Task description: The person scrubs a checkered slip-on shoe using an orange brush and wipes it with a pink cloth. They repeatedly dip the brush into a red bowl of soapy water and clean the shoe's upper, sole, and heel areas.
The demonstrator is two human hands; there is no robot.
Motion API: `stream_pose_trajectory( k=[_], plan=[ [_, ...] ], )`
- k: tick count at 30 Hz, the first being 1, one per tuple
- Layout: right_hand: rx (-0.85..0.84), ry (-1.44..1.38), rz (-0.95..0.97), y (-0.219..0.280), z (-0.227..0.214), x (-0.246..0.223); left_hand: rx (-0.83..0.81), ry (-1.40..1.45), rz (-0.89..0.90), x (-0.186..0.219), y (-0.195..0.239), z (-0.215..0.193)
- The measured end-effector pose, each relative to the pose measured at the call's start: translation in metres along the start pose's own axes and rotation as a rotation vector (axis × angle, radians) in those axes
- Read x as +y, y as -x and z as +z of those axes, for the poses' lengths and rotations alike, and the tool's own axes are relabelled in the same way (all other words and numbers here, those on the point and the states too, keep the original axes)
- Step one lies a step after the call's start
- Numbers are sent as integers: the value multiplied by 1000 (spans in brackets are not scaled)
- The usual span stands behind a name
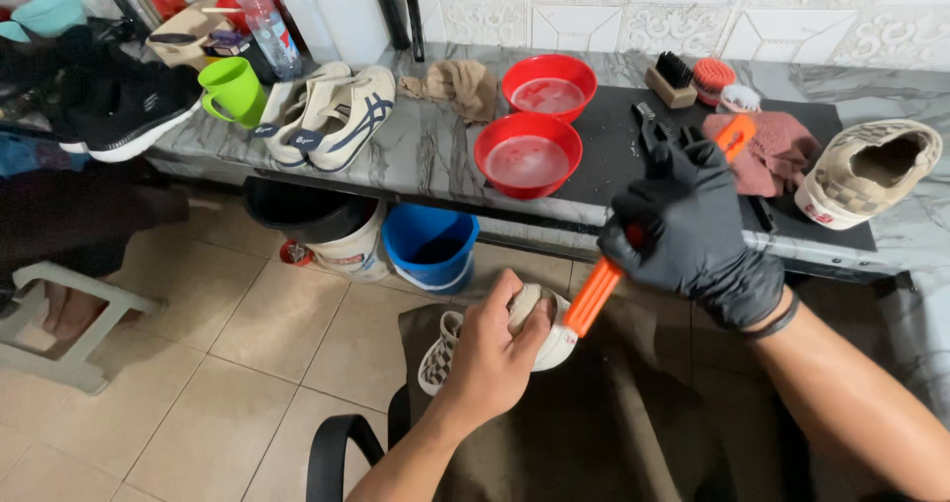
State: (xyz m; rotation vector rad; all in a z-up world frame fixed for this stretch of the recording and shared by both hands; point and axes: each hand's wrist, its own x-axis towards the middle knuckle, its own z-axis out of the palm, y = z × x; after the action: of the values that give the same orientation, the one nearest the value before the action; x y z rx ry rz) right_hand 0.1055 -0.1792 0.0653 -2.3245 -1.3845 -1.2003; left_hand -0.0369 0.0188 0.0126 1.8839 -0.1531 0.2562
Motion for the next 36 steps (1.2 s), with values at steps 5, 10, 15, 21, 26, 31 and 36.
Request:
stream_pose_trajectory(
  k=[5, 10, 15, 21, 26, 31, 36],
  plan=[
    [3, -130, -23, 2, -4, -14, -7, 92, 41, -6, -1, 4],
    [0, -226, 122, 12, 4, -31, 27, 240, 64, -11, -4, 4],
    [-79, -253, 418, 52, 40, -14, 173, 176, 114, -23, 10, -2],
    [51, -762, 693, 60, 48, -63, 122, 324, 241, -36, 4, 9],
    [51, -643, 953, 77, 60, -40, 160, 298, 204, -43, 13, 3],
    [114, -678, 881, 87, 82, -65, 160, 343, 234, -40, 6, 4],
    [49, -523, 949, 77, 72, -55, 199, 265, 224, -41, 9, 0]
  ],
)
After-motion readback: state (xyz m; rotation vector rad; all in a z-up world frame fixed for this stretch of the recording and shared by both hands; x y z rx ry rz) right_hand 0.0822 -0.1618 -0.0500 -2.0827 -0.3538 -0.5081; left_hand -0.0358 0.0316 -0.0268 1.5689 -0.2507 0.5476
